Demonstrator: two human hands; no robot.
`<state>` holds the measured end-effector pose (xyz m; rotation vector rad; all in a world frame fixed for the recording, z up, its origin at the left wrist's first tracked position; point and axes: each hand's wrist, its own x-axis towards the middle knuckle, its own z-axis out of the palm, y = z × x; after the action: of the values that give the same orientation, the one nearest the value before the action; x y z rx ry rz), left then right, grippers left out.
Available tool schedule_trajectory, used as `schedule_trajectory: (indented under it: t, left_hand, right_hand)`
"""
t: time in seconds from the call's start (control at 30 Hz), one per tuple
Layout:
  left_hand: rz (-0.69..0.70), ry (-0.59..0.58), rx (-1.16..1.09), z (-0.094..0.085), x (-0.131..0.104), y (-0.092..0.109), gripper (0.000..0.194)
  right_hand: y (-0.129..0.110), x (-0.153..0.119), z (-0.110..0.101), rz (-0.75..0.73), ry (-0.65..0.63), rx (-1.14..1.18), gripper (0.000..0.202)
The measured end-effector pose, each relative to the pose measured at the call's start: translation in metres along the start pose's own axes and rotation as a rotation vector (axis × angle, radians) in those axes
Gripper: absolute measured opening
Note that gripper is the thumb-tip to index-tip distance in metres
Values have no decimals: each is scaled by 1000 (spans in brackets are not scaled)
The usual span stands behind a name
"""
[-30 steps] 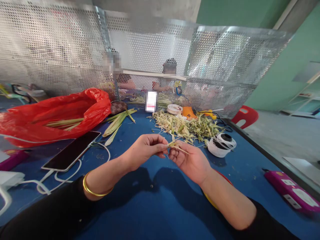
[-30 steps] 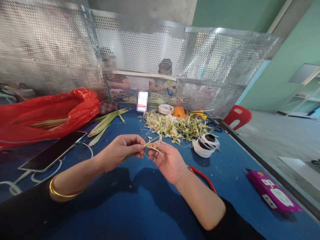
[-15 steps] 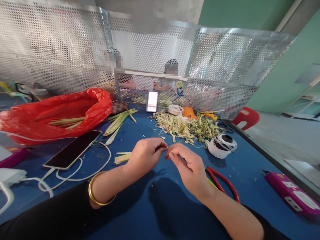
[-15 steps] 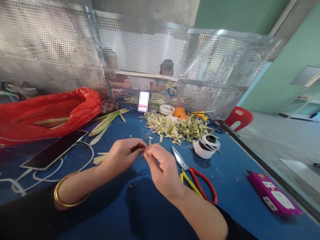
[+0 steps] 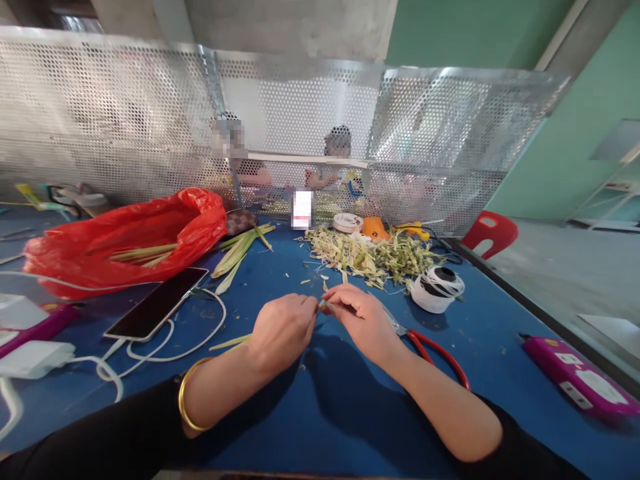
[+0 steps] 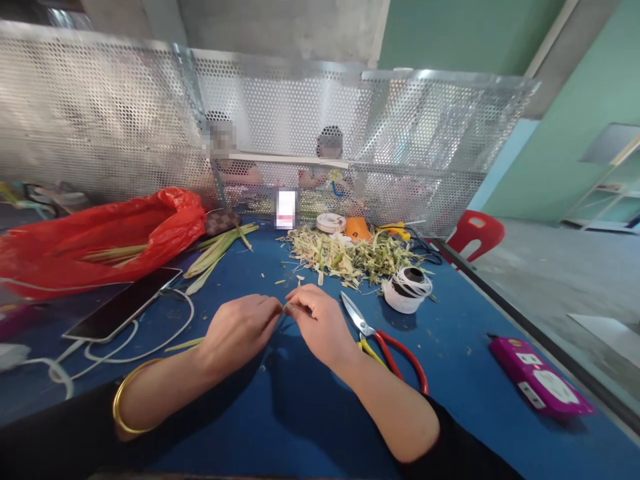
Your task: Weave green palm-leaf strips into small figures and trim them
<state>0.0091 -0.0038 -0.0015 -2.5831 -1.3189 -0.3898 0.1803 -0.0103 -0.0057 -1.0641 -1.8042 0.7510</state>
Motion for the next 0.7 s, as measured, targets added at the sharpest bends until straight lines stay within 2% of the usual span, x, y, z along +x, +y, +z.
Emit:
schedule_trajectory:
  t: [0.2,0.4,0.53,0.7]
  left_hand:
    - [21,-121,59,-4,-4,0,19]
    - [-11,-366,-2,-14,10,14,24]
    - [-65,-460,-63,-16,17,20,25]
    - [-89,-537,-165,-19,20,5,26]
  right_hand:
    - [3,-3,8,73,-145,-5,12]
    - [7,-3,6,-20,-233,-225,18]
    - [11,-2,4,-28,-282,-282,19]
    - [16,-2,2,-10,-302,-279,21]
